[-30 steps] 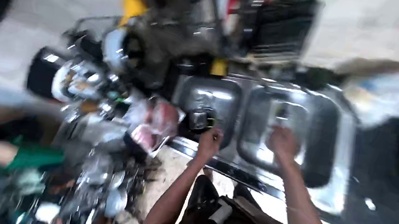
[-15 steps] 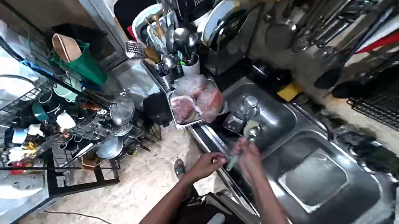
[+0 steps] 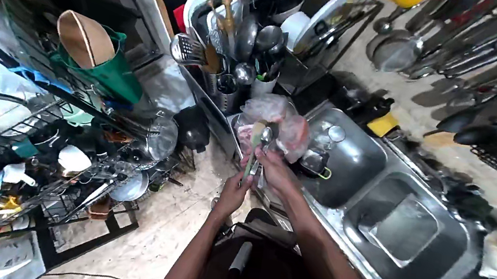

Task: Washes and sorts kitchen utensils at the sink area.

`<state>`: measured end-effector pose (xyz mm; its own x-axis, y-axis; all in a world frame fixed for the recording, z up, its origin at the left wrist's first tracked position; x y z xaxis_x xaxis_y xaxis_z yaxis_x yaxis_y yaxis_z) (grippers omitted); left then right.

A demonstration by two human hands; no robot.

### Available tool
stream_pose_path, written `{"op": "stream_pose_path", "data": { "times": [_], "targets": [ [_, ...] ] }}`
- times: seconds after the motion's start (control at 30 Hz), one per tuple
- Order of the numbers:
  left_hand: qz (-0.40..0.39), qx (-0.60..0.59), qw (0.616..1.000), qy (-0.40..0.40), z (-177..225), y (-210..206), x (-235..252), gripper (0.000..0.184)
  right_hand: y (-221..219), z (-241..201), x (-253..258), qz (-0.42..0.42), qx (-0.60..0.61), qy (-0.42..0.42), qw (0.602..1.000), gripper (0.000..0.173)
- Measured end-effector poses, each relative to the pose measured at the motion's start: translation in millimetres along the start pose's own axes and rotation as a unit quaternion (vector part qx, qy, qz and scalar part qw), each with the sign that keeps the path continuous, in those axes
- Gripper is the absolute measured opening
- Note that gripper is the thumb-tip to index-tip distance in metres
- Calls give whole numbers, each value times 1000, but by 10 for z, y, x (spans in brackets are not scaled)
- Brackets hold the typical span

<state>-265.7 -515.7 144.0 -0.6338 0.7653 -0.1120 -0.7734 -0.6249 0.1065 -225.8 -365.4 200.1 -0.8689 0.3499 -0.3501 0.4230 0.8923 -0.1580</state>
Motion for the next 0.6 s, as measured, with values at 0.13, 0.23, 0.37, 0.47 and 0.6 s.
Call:
{"op": "stream_pose_path", "data": {
  "times": [0.13, 0.23, 0.37, 0.47, 0.6],
  "targets": [
    [10, 30, 999, 2, -48, 330, 70, 34, -175, -96, 204, -4, -32, -11, 999, 33],
    [10, 36, 999, 7, -17, 513, 101, 33, -254, -120, 345, -11, -56, -34, 998, 33],
    [91, -1, 995, 33, -57, 737, 187, 33, -263, -174, 635, 8, -70, -30, 997, 33],
    [178, -36, 983, 13, -129, 948, 275, 32, -216, -227, 965, 29, -19, 25, 999, 31],
    [268, -51, 962, 24, -52, 1189, 484, 26, -262, -373, 1401, -7, -42, 31, 999, 33]
  ]
}}
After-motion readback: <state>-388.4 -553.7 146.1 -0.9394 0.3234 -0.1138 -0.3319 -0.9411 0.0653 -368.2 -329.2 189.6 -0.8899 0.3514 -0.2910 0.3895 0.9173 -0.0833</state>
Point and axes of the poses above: each hand's wrist, its own x-axis towards the middle knuckle, its own y-axis out of the back of the hand, z = x × y, the point moved 2 cm from there along x, towards the middle knuckle, and after that the axes turned 2 degrees about -y, right-handed, at the moved point
